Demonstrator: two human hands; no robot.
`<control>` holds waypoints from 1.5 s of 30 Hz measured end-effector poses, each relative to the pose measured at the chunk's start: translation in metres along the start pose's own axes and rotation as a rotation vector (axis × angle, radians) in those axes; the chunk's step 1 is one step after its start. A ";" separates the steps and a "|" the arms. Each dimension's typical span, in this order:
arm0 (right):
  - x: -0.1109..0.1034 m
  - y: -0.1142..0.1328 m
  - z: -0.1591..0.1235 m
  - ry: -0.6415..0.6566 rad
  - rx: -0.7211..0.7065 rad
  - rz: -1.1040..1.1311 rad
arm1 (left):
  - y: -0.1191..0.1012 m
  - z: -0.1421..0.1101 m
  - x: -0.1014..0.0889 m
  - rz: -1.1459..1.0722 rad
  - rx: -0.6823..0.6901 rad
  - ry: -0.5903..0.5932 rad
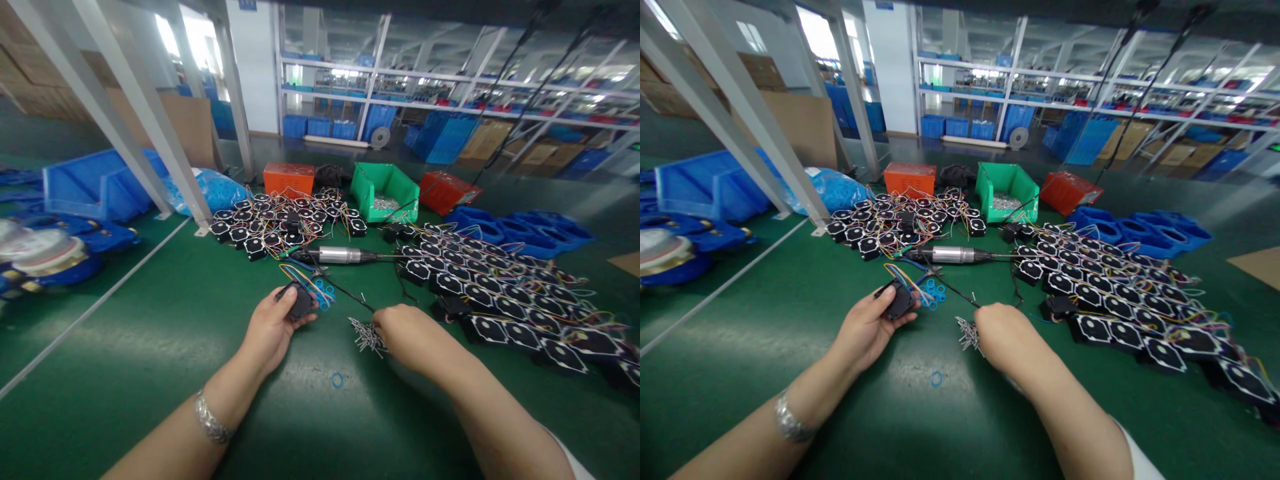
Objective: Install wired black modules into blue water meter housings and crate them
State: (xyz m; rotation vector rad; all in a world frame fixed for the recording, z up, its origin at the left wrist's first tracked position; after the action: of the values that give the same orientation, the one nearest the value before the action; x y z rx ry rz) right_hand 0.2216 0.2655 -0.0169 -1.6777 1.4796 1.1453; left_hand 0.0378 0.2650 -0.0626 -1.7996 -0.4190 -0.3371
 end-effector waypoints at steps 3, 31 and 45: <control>0.001 -0.008 0.013 -0.156 -0.018 0.029 | 0.000 -0.003 0.002 0.062 -0.011 0.026; 0.022 0.035 0.009 -0.128 -0.215 -0.071 | 0.003 -0.006 -0.004 0.143 -0.013 -0.079; 0.020 0.002 0.039 -0.175 -0.175 0.653 | 0.009 -0.010 0.013 -0.029 -0.123 0.241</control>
State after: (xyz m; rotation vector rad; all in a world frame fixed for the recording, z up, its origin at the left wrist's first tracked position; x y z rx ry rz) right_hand 0.2120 0.2906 -0.0521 -1.1714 1.9171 1.7534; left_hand 0.0530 0.2546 -0.0624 -1.8459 -0.2593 -0.6036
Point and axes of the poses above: each hand's wrist, its own z-axis towards the middle knuckle, its own x-axis out of the palm, y = z × x, the point moved 5 cm from there along z, towards the middle knuckle, and after that the axes turned 10 degrees about z, right-handed, at the moved point
